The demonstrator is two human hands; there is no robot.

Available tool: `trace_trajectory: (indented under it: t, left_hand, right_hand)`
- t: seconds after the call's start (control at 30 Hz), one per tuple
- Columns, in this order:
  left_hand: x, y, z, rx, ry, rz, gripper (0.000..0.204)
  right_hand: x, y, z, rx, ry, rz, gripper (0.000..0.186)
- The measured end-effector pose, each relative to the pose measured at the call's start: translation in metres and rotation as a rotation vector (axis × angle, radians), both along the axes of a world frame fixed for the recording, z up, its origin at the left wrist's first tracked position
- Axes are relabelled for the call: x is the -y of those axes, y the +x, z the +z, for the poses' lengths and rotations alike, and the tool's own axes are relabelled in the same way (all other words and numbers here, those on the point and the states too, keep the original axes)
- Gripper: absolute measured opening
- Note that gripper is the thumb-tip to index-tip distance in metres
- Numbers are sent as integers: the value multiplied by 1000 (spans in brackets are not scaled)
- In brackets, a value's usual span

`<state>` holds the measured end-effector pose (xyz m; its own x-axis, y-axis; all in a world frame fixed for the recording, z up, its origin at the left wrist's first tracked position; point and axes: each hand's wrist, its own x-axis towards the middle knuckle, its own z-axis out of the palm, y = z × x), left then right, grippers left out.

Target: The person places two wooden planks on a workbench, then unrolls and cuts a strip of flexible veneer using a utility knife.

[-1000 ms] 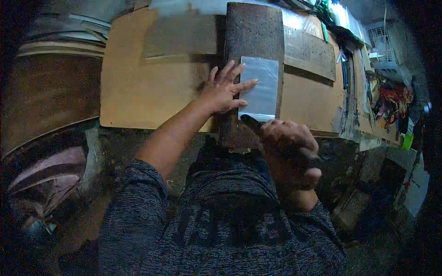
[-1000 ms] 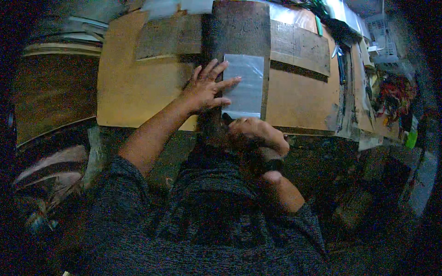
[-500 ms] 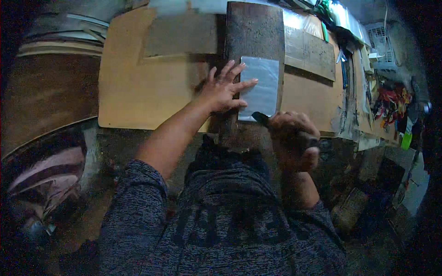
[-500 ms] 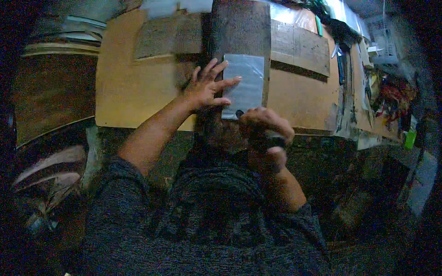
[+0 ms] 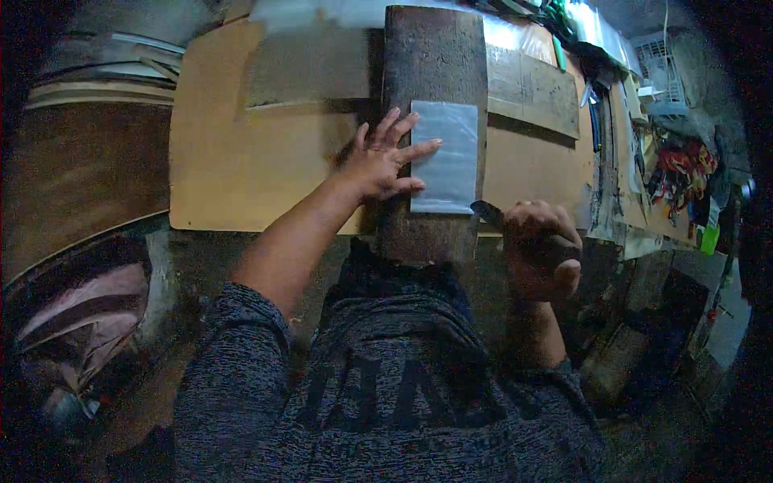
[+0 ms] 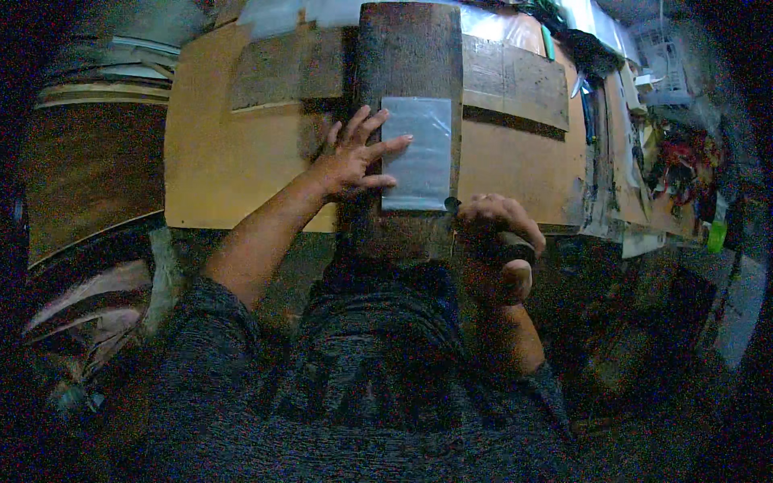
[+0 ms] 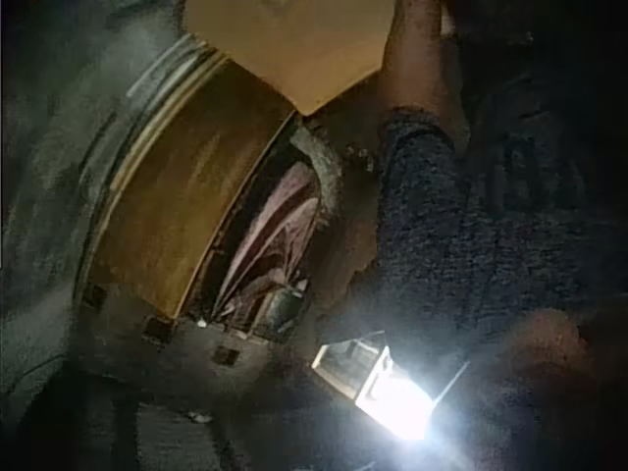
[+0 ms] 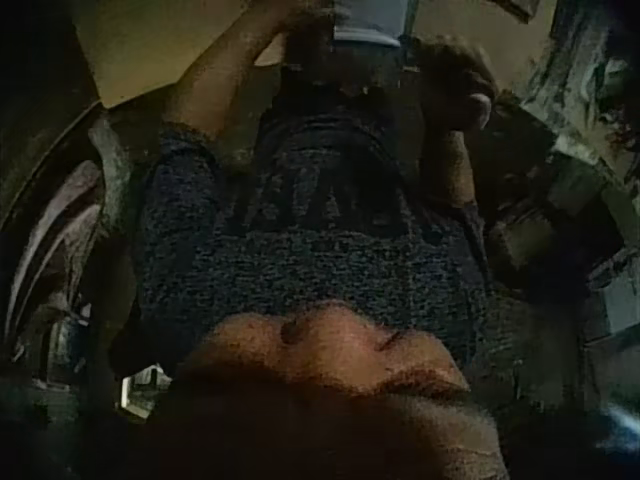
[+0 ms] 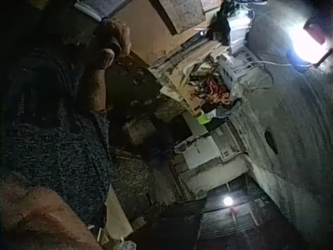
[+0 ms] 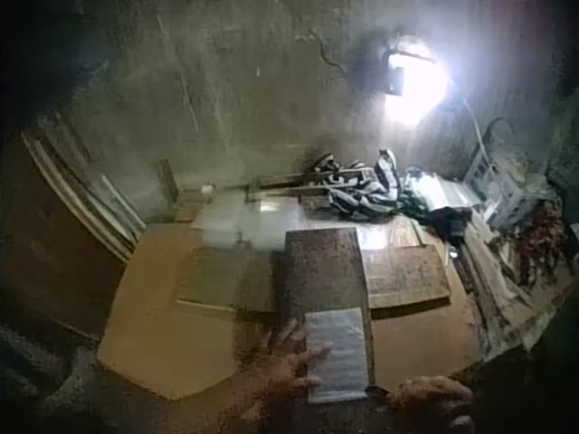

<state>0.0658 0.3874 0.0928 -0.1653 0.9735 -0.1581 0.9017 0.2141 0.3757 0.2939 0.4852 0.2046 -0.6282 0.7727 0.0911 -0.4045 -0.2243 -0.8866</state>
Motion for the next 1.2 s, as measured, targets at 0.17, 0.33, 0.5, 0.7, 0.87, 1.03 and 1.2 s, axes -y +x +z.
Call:
trace_trajectory:
  t: [0.17, 0.33, 0.5, 0.7, 0.87, 1.03, 1.2]
  left_hand:
    - [-1, 1, 8, 32, -65, 16, 82]
    - [2, 2, 2, 16, -26, 24, 83]
    - [-1, 2, 2, 15, -41, 7, 85]
    - [0, -1, -1, 22, -69, 10, 87]
    - [-2, 1, 1, 39, -85, 13, 87]
    - [-2, -1, 1, 30, -70, 17, 87]
    - [0, -2, 3, 44, -73, 21, 87]
  right_hand:
    - [29, -7, 10, -178, -92, 32, 64]
    - [41, -18, 15, -185, 8, 273, 71]
    - [28, -22, -17, 24, 62, 302, 73]
    - [29, -23, 2, -358, 19, 342, 60]
    - [29, -23, 2, -94, -135, 77, 57]
    - [17, -17, 8, -194, 3, 170, 54]
    - [10, -2, 8, -240, -7, 136, 52]
